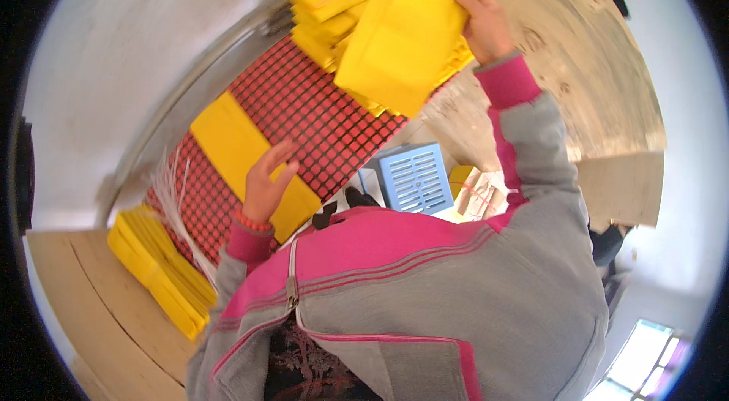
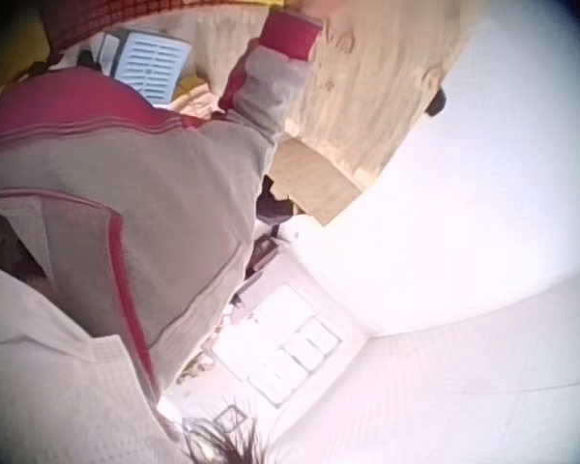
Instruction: The person stacks yellow padded envelopes on a table, aligns them, and secures the stack with a white plastic tie. They then place the tied bundle aside and briefly handle a black phone case.
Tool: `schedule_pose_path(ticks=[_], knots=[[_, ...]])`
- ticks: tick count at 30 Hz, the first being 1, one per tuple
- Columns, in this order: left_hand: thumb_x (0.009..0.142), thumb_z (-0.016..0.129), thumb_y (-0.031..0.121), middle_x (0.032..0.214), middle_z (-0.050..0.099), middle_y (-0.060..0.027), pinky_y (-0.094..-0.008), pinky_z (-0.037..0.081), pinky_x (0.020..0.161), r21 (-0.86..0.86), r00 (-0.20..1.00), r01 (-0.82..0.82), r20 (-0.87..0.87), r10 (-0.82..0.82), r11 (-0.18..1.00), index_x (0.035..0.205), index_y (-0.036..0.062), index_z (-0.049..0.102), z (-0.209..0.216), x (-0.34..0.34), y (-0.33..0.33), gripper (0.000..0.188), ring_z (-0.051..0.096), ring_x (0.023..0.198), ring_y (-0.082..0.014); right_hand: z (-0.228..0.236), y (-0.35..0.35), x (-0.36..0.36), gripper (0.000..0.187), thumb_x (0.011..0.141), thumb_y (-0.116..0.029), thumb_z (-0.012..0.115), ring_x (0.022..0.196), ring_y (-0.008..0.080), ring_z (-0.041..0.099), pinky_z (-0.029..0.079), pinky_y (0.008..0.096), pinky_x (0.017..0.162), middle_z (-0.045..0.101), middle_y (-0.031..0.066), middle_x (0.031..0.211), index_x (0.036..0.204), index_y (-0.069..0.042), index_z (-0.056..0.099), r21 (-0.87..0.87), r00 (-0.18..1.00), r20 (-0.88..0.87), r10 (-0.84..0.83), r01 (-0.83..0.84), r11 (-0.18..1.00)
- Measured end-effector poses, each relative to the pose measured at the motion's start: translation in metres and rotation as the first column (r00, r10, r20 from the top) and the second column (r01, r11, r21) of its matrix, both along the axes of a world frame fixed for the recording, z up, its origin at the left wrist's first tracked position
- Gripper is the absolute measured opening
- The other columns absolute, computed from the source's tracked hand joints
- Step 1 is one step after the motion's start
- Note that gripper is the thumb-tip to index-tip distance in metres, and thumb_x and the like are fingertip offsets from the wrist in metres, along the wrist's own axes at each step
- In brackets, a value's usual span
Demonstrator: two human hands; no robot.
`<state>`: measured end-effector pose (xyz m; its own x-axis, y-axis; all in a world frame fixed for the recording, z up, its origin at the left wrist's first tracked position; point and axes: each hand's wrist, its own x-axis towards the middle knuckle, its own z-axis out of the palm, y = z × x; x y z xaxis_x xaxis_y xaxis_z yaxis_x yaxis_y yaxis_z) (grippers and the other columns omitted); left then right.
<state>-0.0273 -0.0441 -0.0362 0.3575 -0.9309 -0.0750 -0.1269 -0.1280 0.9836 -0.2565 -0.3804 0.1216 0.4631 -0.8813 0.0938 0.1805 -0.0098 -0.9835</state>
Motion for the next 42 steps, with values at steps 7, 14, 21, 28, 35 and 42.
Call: schedule_pose_path(ticks=[7, 14, 21, 28, 35, 42], knots=[[0.094, 0.057, 0.037, 0.133, 0.051, -0.0121, -0.0338, 0.04, 0.103, -0.292, 0.664, 0.057, -0.703, -0.255, 0.955, 0.138, -0.0029, 0.038, 0.024, -0.003, -0.003, 0.063, 0.052, 0.122, -0.0216, -0.011, 0.097, 0.085, 0.029, 0.094, -0.012, 0.055, 0.102, 0.0156, 0.063, 0.051, 0.0279, 0.086, 0.064, 0.0085, 0.114, 0.12, 0.001, 0.055, 0.119, 0.898, -0.015, 0.439, -0.435, 0.893], [0.093, 0.061, 0.025, 0.117, 0.06, -0.0077, -0.0287, 0.048, 0.088, -0.167, 0.655, -0.159, -0.755, -0.022, 0.973, 0.128, -0.0027, 0.048, 0.012, -0.011, 0.047, 0.047, 0.059, 0.104, -0.017, -0.104, 0.154, 0.174, 0.033, 0.094, -0.014, 0.056, 0.102, 0.0147, 0.063, 0.052, 0.0296, 0.087, 0.063, 0.0085, 0.117, 0.124, 0.0, 0.053, 0.394, 0.624, -0.01, 0.781, -0.716, 0.577], [0.093, 0.058, 0.012, 0.116, 0.062, -0.0104, -0.0307, 0.05, 0.087, 0.018, 0.601, -0.315, -0.77, 0.214, 0.949, 0.125, -0.004, 0.051, -0.028, 0.003, 0.094, 0.037, 0.062, 0.102, -0.019, -0.17, 0.192, 0.218, 0.032, 0.095, -0.015, 0.055, 0.1, 0.0167, 0.064, 0.055, 0.0319, 0.082, 0.064, 0.0097, 0.114, 0.123, -0.001, 0.052, 0.517, 0.516, -0.021, 0.857, -0.728, 0.451], [0.093, 0.056, 0.01, 0.115, 0.063, -0.0122, -0.0306, 0.051, 0.086, 0.067, 0.593, -0.378, -0.748, 0.297, 0.923, 0.124, -0.0055, 0.051, -0.067, 0.018, 0.105, 0.035, 0.063, 0.1, -0.0192, -0.202, 0.2, 0.233, 0.031, 0.096, -0.015, 0.052, 0.103, 0.019, 0.064, 0.054, 0.0329, 0.085, 0.062, 0.0114, 0.118, 0.123, 0.001, 0.051, 0.586, 0.518, 0.011, 0.855, -0.696, 0.415], [0.094, 0.056, 0.011, 0.119, 0.061, -0.0119, -0.0295, 0.048, 0.091, 0.079, 0.544, -0.392, -0.784, 0.3, 0.917, 0.126, -0.0057, 0.049, -0.081, 0.014, 0.11, 0.037, 0.061, 0.105, -0.0184, -0.216, 0.201, 0.234, 0.028, 0.096, -0.014, 0.052, 0.098, 0.0192, 0.065, 0.055, 0.0315, 0.08, 0.063, 0.0122, 0.114, 0.119, 0.002, 0.052, 0.605, 0.522, -0.133, 0.842, -0.631, 0.487], [0.094, 0.055, 0.011, 0.119, 0.061, -0.013, -0.0297, 0.048, 0.091, 0.113, 0.565, -0.395, -0.753, 0.338, 0.912, 0.126, -0.0062, 0.049, -0.084, 0.011, 0.113, 0.037, 0.061, 0.105, -0.0191, -0.217, 0.206, 0.237, 0.03, 0.095, -0.012, 0.053, 0.099, 0.0219, 0.064, 0.054, 0.0342, 0.083, 0.063, 0.0141, 0.114, 0.121, 0.003, 0.052, 0.628, 0.543, -0.135, 0.829, -0.601, 0.495]])
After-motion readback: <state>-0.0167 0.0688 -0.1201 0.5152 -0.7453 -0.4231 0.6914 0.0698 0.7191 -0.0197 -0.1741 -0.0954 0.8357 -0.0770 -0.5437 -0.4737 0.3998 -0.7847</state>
